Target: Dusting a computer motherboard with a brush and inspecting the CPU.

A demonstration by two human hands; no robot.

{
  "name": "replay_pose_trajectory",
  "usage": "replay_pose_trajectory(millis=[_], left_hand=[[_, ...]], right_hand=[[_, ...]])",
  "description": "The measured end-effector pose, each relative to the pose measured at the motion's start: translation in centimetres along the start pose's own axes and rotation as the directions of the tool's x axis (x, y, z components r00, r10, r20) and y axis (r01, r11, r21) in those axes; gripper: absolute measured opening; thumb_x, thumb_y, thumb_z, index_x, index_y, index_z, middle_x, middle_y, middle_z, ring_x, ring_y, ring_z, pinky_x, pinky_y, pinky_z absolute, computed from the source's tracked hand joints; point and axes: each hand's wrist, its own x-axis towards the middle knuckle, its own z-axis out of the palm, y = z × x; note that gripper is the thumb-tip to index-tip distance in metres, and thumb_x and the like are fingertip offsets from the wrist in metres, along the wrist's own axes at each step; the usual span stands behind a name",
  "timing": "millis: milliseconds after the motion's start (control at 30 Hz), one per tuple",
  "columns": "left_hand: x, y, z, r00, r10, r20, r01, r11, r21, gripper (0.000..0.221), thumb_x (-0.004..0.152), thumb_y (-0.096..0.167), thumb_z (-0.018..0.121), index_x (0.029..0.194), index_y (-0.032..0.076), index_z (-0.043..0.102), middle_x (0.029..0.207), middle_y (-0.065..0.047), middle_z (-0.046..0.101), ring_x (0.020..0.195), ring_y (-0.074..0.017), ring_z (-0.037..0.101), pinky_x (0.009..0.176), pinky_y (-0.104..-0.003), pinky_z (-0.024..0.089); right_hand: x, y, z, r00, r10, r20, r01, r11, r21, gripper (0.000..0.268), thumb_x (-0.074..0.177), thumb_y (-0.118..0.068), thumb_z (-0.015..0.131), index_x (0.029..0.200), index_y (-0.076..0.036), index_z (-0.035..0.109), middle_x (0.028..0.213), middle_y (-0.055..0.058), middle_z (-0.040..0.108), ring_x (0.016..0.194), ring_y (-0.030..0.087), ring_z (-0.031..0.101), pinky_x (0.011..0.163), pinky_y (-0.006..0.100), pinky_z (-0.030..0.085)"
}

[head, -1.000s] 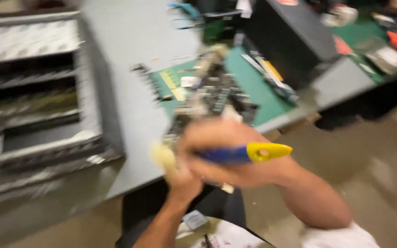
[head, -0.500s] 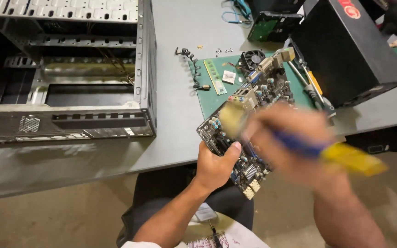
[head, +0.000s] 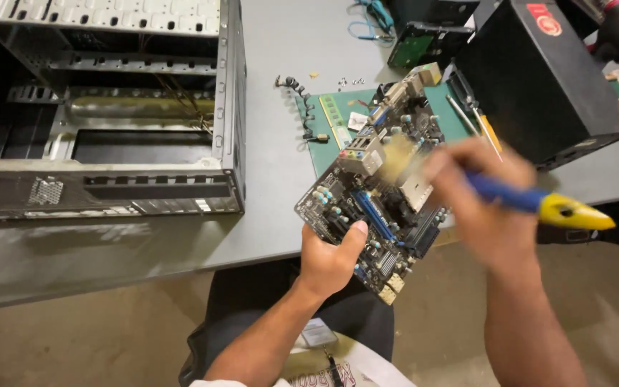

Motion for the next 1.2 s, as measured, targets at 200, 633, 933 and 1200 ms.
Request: replay_pose_trajectory(millis=[200,633,933,1200], left_hand=[[-0.3,0.0,-0.5,0.989,0.141,-0.034,-0.141,0.990,-0.023,0.040,0.095,0.020,0.074,0.132,0.005,0.070,0.127,-0.010,0.075,0.121,-0.0256,0.072,0.109,-0.044,0.058],[0.9,0.4,-0.4,0.983,0.172,0.065,-0.168,0.983,-0.069,0.024,0.100,0.021,0.069,0.122,0.010,0.072,0.113,-0.006,0.075,0.109,-0.0258,0.075,0.098,-0.043,0.063],[1.4,-0.6,-0.8,0.994,0.100,-0.050,-0.103,0.993,-0.059,0.040,0.095,0.020,0.075,0.131,0.005,0.071,0.129,-0.010,0.077,0.124,-0.0257,0.073,0.114,-0.044,0.057],[3.9,-1.6,-3.1,0.997,0.022,-0.080,-0.051,0.923,-0.381,0.058,0.092,0.015,0.079,0.146,0.004,0.062,0.136,-0.012,0.073,0.130,-0.0323,0.070,0.118,-0.050,0.055]], right_hand=[[1.0,2.9,-0.3,0.977,-0.213,0.014,0.213,0.976,0.040,0.011,0.115,0.006,0.070,0.108,-0.003,0.070,0.101,0.012,0.068,0.077,0.019,0.071,0.070,0.027,0.058],[1.1,1.3,-2.0,0.889,-0.094,0.448,0.018,0.985,0.172,0.008,0.097,-0.009,0.072,0.093,-0.004,0.076,0.089,0.010,0.077,0.060,0.019,0.080,0.055,0.026,0.066],[0.4,2.5,-1.0,0.962,-0.043,0.269,-0.004,0.985,0.173,0.006,0.097,-0.004,0.071,0.103,-0.002,0.073,0.082,0.011,0.076,0.065,0.019,0.076,0.062,0.028,0.066],[1.0,12.6,-5.8,0.931,0.035,-0.363,0.010,0.992,0.123,0.067,0.120,-0.073,0.040,0.147,-0.011,0.039,0.104,0.025,0.072,0.070,0.028,0.069,0.067,0.033,0.059]])
